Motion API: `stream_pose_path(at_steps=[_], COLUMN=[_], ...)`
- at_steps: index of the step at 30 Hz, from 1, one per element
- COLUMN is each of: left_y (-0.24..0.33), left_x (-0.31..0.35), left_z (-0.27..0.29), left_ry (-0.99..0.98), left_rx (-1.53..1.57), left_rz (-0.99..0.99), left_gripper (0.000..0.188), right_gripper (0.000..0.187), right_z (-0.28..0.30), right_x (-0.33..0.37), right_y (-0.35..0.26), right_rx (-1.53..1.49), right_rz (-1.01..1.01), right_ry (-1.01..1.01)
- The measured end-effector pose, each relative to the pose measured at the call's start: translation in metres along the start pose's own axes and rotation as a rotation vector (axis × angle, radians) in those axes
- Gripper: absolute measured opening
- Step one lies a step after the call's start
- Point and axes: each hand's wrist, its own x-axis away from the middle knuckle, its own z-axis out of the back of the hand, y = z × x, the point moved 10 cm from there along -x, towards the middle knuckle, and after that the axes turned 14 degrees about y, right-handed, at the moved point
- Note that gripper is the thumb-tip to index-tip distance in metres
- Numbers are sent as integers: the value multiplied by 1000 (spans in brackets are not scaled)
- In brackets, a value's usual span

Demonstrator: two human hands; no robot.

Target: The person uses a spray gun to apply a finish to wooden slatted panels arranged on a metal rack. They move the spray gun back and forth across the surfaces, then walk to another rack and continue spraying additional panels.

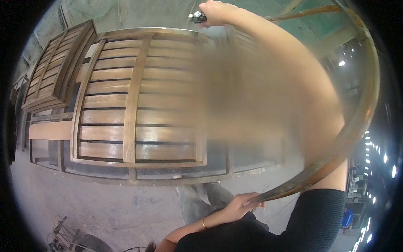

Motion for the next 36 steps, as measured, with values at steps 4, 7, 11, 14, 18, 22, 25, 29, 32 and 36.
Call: stream_pose_path(at_steps=[4, 7, 11, 14, 18, 22, 25, 29, 32, 36], left_y=[5, 15, 8, 6, 7, -9, -10, -25, -28, -45], left_x=[-2, -2, 1, 0, 0, -6, -11, -17, -25, -30], left_z=[-20, -36, -46, -49, -49, -44, -43, -43, -42, -33], left_ry=[-77, -149, -244, -257, -208, -168, -132, -109, -52, 4], left_rx=[24, 82, 26, 22, 61, 105, 113, 30, 6, -93], left_rz=[-23, -98, -42, -70, -177, -83, -92, -8, -38, 60], left_gripper=[25, 33, 37, 38, 33, 31, 31, 27, 27, 25], right_gripper=[38, 50, 49, 49, 54, 37, 35, 34, 32, 29], right_z=[14, 47, 62, 55, 34, 36, 36, 41, 72, 59], right_x=[57, 87, 128, 129, 75, 20, 8, 26, 56, 109], right_y=[-16, -43, -51, -36, -5, 13, 35, 73, 105, 220], right_rx=[-215, -283, -260, -231, -87, 134, 143, 87, -91, -607], right_rz=[-5, 140, 127, 36, 1, 146, 75, -16, -2, -587], right_ry=[-257, -193, -370, -505, -412, -78, 25, 138, 520, 586])
